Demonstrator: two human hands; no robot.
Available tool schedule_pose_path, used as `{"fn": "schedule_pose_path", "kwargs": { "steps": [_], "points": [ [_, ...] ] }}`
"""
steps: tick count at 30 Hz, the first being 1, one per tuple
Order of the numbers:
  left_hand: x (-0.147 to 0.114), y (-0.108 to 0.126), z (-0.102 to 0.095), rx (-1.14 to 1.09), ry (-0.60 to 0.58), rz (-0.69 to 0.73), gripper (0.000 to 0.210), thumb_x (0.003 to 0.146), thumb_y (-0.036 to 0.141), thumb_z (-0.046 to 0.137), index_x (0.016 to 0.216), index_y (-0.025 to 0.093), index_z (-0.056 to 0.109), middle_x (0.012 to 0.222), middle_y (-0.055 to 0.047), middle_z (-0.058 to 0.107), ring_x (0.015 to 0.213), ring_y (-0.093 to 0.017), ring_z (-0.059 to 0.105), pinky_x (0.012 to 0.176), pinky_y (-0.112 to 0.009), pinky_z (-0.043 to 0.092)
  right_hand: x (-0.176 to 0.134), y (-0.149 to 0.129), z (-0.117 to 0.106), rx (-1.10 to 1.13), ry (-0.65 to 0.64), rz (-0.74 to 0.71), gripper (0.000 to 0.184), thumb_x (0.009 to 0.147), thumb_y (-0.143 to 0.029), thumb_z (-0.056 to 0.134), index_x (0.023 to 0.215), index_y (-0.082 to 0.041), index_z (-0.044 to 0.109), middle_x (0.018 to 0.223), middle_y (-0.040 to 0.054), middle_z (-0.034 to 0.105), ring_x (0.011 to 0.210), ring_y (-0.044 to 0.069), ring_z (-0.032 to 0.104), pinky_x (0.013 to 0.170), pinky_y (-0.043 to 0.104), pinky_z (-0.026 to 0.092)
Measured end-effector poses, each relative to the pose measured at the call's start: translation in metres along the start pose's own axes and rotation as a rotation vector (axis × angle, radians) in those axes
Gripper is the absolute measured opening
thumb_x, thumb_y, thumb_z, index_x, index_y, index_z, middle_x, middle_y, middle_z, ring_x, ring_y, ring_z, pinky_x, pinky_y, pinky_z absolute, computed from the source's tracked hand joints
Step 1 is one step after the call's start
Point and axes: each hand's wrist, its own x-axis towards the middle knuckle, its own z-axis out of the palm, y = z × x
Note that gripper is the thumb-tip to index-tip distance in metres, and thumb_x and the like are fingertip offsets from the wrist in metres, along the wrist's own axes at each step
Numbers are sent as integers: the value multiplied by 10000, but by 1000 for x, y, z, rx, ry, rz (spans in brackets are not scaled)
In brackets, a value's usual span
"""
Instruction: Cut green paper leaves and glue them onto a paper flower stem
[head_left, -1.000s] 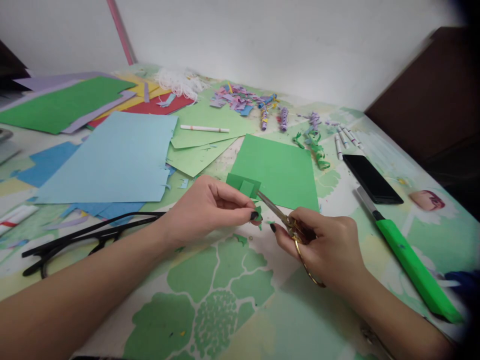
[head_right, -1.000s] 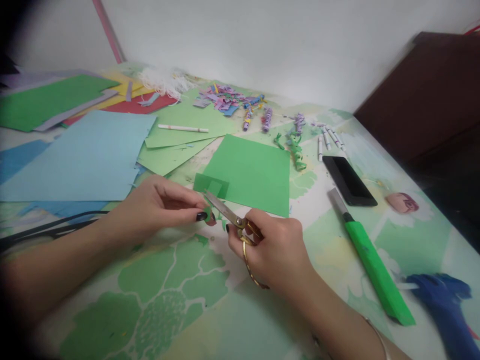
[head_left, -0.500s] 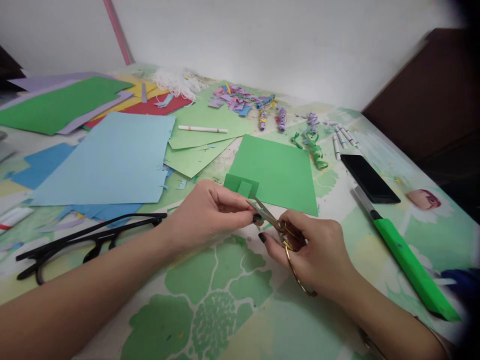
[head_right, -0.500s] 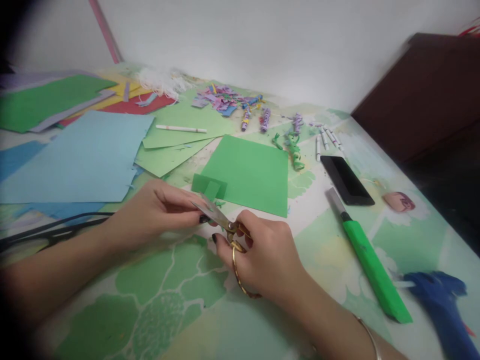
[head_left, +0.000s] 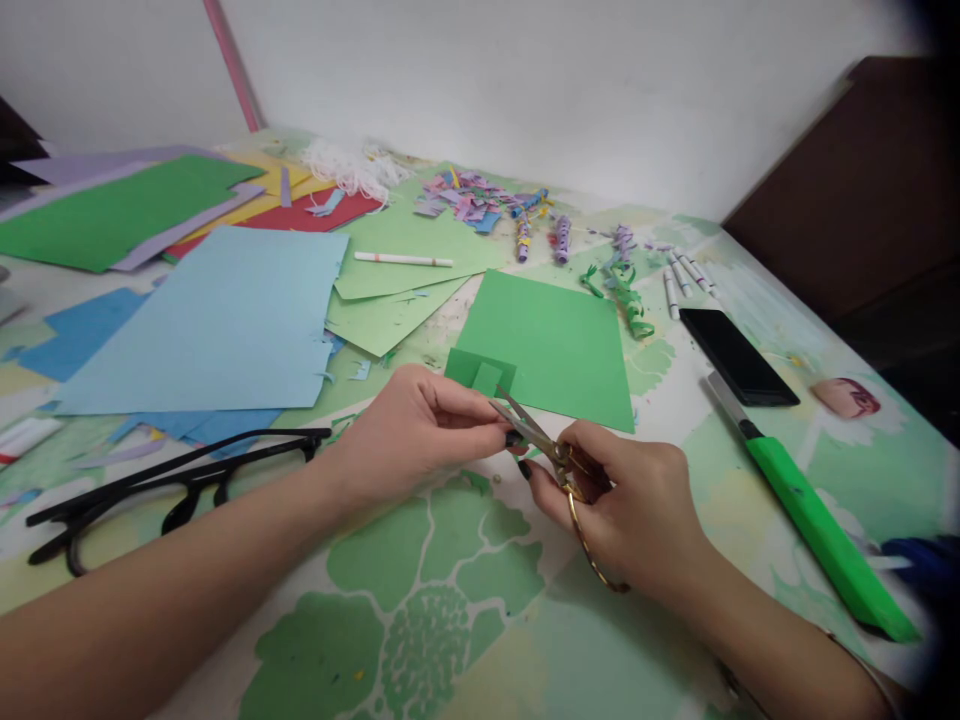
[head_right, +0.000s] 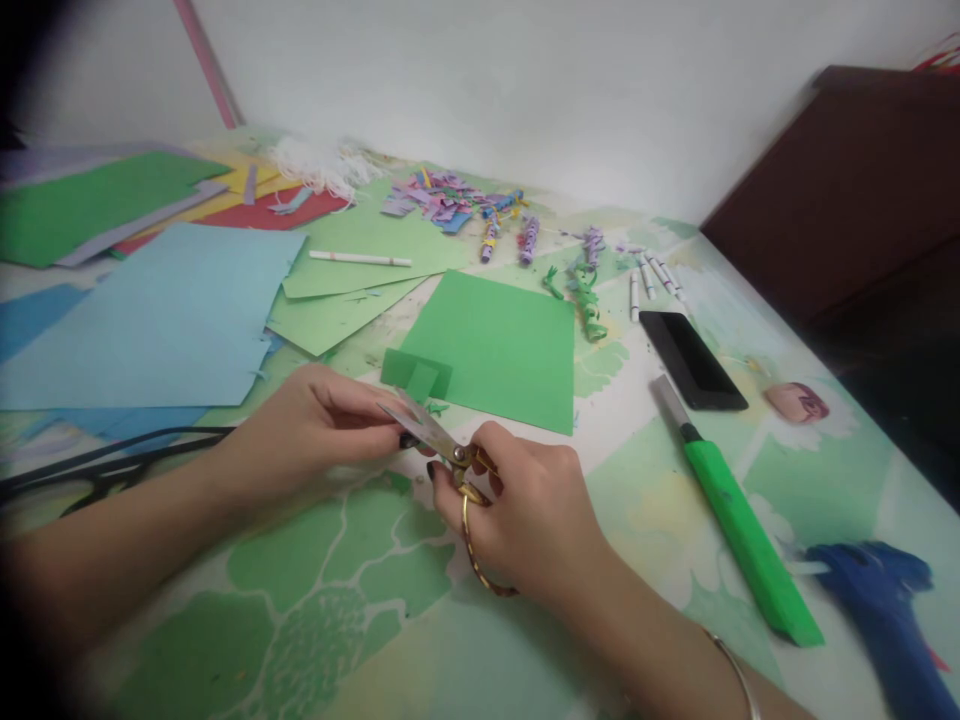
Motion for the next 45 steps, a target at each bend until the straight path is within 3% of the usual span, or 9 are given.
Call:
{"fn": "schedule_pose_path", "kwargs": {
  "steps": [14,22,27,34,45],
  "points": [
    [1,0,2,17,29,-4,174,738,151,601,771,180,770,807,-38,729,782,-172,630,658,-238,477,1,1,1,-25,40,-24,236,733,-242,624,576,-151,473,437,-87,370,399,31,317,426,152,263],
    [0,3,-1,9,21,-37,198,706,144,595,779,171,778,706,-28,695,609,-107,540,504,-179,395,1,1,-1,-32,5,-12,250,728,-249,624,558,-156,466,422,-85,377,387,33,319,410,150,257],
    [1,4,-5,113,21,-26,223,676,130,585,759,184,785,619,-7,670,532,-98,515,456,-177,355,1,2,-3,-51,-12,-30,269,728,-257,624,550,-162,446,415,-86,376,379,33,316,406,153,250],
    [3,4,-9,186,19,9,173,670,171,630,756,155,780,672,-38,698,582,-133,552,494,-210,401,2,2,-5,-87,-52,-37,268,715,-246,619,537,-170,435,412,-84,380,369,36,334,407,156,259],
    [3,2,-10,163,110,21,171,633,188,656,745,179,784,675,-47,725,638,-181,638,536,-226,478,1,5,-6,-124,-45,-58,259,728,-268,614,547,-183,449,411,-82,393,361,44,343,403,171,269]
  ]
}}
